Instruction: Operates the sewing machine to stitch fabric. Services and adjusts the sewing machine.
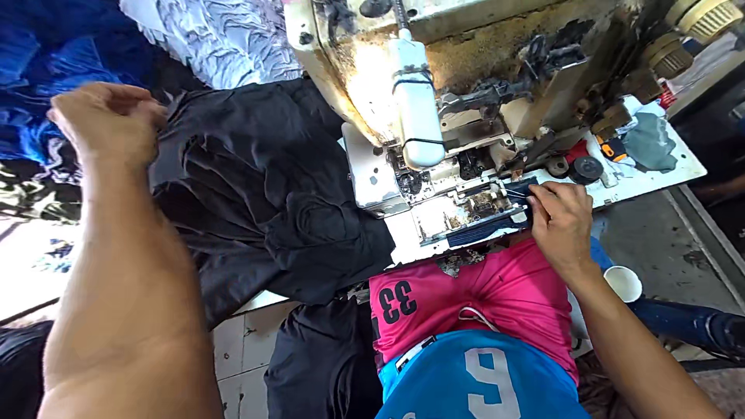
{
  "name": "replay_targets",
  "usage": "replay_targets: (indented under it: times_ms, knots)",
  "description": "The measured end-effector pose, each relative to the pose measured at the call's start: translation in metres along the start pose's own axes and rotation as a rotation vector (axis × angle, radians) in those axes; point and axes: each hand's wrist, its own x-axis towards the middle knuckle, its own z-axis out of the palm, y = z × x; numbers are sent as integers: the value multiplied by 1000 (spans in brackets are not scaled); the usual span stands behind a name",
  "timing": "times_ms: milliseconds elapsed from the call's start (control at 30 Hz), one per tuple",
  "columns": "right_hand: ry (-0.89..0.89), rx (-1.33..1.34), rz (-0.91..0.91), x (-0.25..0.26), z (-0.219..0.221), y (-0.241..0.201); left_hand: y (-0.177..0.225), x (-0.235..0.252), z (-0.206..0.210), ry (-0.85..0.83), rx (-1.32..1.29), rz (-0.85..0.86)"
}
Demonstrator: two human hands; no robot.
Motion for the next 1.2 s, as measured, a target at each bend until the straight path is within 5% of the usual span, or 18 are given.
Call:
replay_targets:
  times_ms: [67,133,233,300,367,433,533,633,700,933,1200]
  knots:
    - [37,95,-47,11,-7,-22,25,-17,-15,-210,155,-98]
    - [-1,149,-107,33,-16,-44,54,-40,-23,-200,299,-17]
    - [-176,84,-148,79,-25,-74,170,-111,-41,92,233,-85]
    - [-293,-59,-111,111,-22,-90,206,-156,-32,466,99,172]
    - [-394,-209,-67,135,-16,-102,260,-204,-17,556,-200,341]
    - [-438,-295,-68,144,-12,-105,305,-248,19,446,-447,440]
    - [-509,-347,-67,149,-9,-102,352,-274,80,2,-470,503]
    - [-548,-332,-46,153,-9,-104,375,-256,120,-383,-349,374]
    - [-532,-349,-50,154,-5,-101,383,-238,140,-480,-272,291]
    - [-312,-113,-144,141,14,-100,387,-237,139,-465,-71,135]
    - [-315,-54,-192,146,15,-122,379,-240,137,-426,-66,104]
